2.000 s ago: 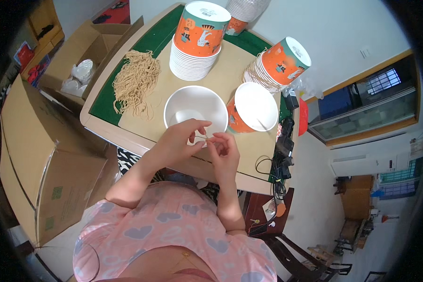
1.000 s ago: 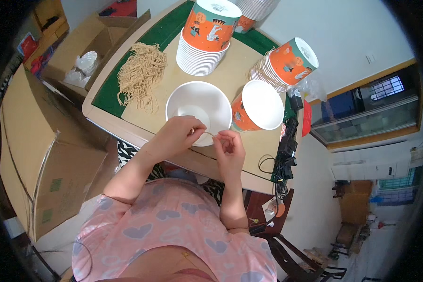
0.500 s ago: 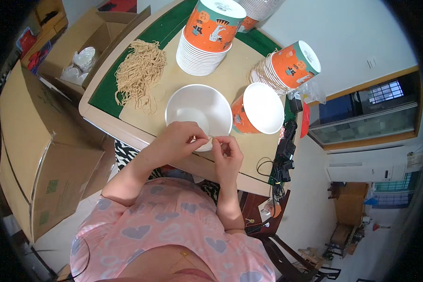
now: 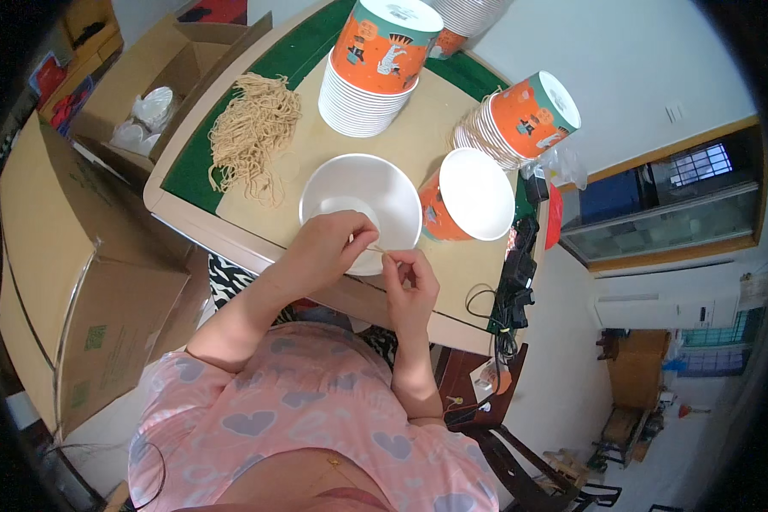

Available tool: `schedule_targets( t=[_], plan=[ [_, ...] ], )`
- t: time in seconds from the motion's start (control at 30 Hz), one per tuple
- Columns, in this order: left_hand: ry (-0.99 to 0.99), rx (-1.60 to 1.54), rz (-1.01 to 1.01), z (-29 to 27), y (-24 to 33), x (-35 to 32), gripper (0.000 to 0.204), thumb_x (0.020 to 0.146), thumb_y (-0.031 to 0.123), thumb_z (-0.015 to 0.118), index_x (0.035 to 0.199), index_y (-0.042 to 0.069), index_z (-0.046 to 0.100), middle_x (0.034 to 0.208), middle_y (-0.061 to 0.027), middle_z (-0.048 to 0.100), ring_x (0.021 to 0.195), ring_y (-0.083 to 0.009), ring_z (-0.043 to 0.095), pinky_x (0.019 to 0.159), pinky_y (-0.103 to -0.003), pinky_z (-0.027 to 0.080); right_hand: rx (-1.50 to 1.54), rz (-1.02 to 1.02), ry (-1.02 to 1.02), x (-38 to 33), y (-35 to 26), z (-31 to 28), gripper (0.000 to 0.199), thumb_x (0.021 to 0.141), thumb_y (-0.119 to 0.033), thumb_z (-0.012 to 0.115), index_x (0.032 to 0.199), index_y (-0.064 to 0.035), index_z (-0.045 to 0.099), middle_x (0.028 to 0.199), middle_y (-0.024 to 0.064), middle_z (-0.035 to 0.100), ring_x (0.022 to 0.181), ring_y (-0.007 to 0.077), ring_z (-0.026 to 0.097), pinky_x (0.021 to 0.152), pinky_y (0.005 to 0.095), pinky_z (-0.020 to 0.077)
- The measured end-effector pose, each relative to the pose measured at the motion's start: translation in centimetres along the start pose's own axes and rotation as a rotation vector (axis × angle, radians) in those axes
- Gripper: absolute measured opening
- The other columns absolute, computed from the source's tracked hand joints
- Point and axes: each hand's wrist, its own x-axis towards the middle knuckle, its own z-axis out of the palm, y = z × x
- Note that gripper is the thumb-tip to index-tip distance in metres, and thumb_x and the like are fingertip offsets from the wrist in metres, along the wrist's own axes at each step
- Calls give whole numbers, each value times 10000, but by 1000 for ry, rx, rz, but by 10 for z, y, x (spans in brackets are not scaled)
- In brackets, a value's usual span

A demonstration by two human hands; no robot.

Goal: Placing rubber bands around paper bowls and organizing them for packaging.

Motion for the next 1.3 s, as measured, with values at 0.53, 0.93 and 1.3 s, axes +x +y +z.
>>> schedule_targets(
  t=[0.53, 0.93, 1.3],
  plan=[
    [-18, 22, 101, 10, 6, -1, 171, 877, 190, 571, 810, 38, 611, 805, -122, 619, 738, -323, 628, 649, -416, 492, 83, 34, -40, 7, -5, -6, 63, 862, -4, 629, 921, -23, 644, 742, -58, 540, 631, 12, 429, 555, 163, 325],
    [-68, 327, 259, -8, 18, 2, 81, 821, 143, 607, 820, 64, 623, 791, -84, 611, 749, -289, 614, 643, -388, 483, 40, -29, -104, 9, -6, -15, 123, 802, 70, 644, 863, -26, 598, 783, -31, 493, 628, 25, 435, 560, 166, 344],
    [60, 457, 334, -45, 9, -2, 49, 786, 88, 609, 823, 57, 608, 775, -88, 578, 734, -275, 611, 633, -372, 496, -72, -39, -145, 6, -5, -24, 123, 779, 74, 650, 845, -12, 592, 785, 7, 527, 624, 57, 464, 566, 188, 376]
  ],
)
